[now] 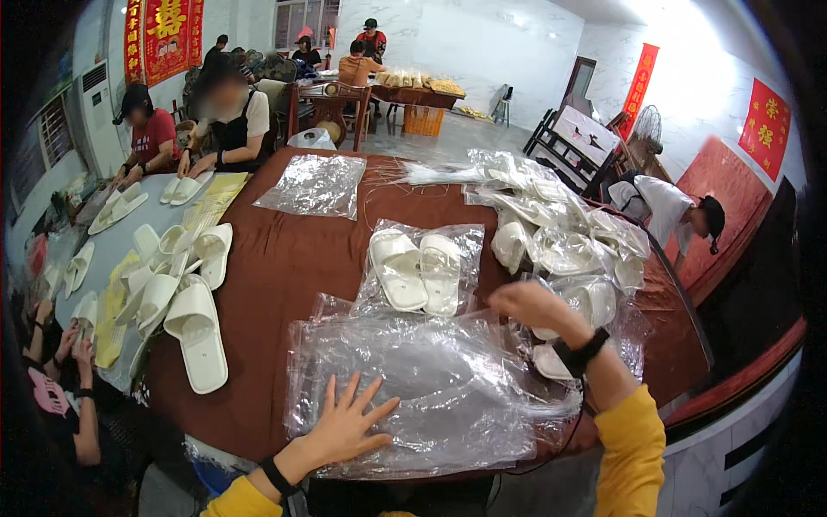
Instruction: Packaging finished white slippers into plastic bags and organizing them on a table.
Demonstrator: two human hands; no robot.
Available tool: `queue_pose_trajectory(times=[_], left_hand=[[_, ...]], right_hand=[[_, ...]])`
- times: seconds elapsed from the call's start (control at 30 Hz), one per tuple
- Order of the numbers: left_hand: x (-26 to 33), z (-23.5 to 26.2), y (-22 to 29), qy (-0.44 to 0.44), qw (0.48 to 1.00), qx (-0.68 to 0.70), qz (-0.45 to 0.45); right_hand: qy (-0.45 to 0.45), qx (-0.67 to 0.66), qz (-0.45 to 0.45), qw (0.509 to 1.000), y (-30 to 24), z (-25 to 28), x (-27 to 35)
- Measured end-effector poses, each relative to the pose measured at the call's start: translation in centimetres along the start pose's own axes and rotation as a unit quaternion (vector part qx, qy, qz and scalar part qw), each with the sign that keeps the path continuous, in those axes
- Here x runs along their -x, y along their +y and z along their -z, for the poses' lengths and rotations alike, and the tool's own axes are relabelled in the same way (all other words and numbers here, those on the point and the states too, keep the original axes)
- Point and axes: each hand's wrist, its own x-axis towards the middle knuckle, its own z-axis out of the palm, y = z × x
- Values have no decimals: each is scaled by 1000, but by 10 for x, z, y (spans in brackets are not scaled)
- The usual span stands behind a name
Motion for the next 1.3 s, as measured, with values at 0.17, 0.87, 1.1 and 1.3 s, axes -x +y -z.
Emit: queue_pose_trajectory(times=[0.17, 0.87, 1.1, 1.3], left_hand=[[-12, -4, -9, -7, 999, -13, -51], [-8, -15, -15, -20, 996, -79, -24], [-24, 14, -21, 7, 998, 69, 6], [-35, 11, -20, -67, 993, -98, 22]], right_hand=[[223, -169, -29, 960, 82, -28, -91], [226, -719, 49, 656, -65, 81, -101], [331, -704, 245, 578, -111, 37, 40], [-125, -333, 33, 934, -149, -53, 182]])
